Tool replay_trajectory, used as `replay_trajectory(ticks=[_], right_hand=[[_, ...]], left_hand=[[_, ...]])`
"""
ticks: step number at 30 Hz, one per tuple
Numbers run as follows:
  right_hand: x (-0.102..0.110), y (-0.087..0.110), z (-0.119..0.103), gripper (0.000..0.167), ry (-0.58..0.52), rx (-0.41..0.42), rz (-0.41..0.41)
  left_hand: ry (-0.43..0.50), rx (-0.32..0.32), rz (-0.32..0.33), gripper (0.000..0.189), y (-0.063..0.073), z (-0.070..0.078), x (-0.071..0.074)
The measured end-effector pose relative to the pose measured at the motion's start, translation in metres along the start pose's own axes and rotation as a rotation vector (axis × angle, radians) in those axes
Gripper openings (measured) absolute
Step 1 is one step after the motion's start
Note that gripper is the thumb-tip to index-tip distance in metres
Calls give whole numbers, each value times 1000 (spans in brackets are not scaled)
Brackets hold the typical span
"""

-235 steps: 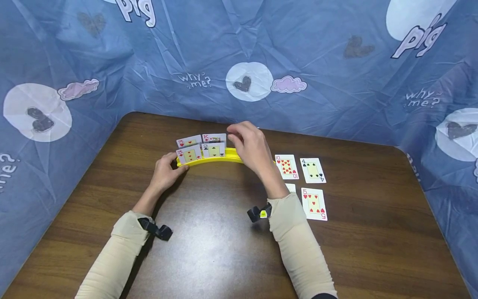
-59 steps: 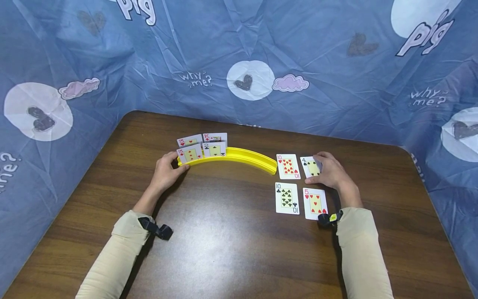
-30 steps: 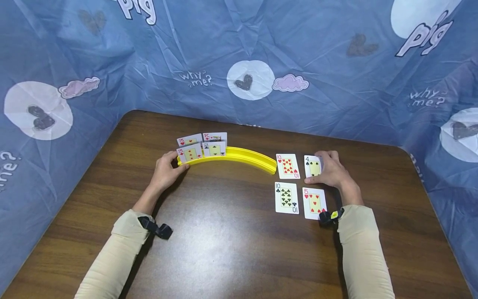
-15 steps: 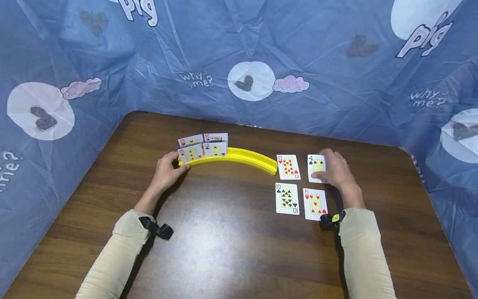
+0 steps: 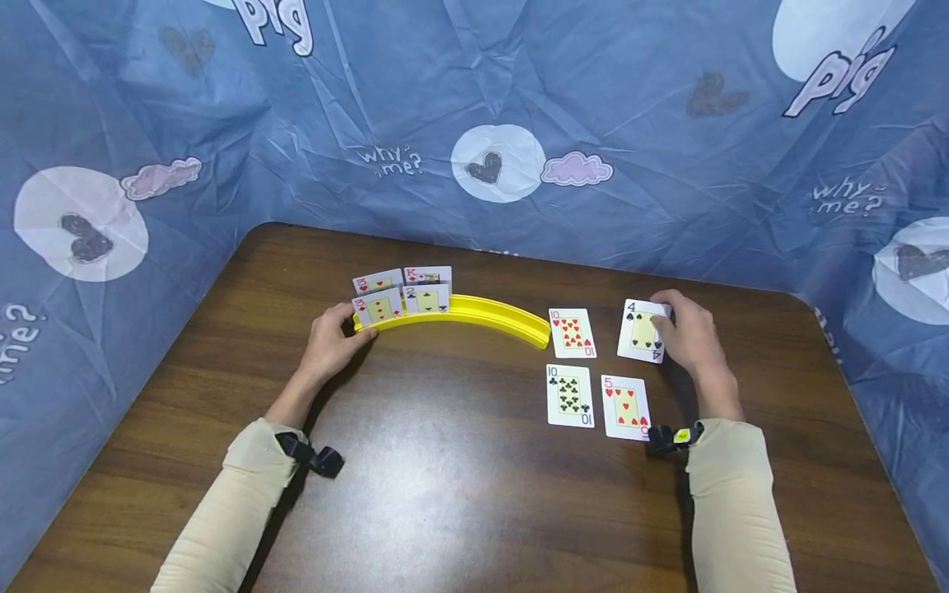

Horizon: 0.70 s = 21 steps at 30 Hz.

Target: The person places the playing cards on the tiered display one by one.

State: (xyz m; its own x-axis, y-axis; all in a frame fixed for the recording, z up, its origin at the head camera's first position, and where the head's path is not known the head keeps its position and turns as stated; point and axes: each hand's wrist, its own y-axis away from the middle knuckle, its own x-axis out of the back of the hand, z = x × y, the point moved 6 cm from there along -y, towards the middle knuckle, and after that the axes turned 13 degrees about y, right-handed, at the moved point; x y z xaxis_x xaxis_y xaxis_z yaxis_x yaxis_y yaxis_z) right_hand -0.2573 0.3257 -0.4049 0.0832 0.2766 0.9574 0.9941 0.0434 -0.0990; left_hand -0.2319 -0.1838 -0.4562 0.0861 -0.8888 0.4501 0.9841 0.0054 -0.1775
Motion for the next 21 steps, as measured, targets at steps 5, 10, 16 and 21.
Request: replay_trajectory(ticks=[5,10,16,21], right_hand=[[11,2,0,28,-12,-6,55],[21,3,-3,26,-34,-23,81],[33,2,-13,26,-66,-28,117],[44,1,-24,24,-71,-22,162]], left_hand=[[1,6,-2,30,0,0,0],[-8,6,-3,29,1,-1,0],[-10,10,-4,29,1,0,0],[-7,16,-7,29,0,1,0]])
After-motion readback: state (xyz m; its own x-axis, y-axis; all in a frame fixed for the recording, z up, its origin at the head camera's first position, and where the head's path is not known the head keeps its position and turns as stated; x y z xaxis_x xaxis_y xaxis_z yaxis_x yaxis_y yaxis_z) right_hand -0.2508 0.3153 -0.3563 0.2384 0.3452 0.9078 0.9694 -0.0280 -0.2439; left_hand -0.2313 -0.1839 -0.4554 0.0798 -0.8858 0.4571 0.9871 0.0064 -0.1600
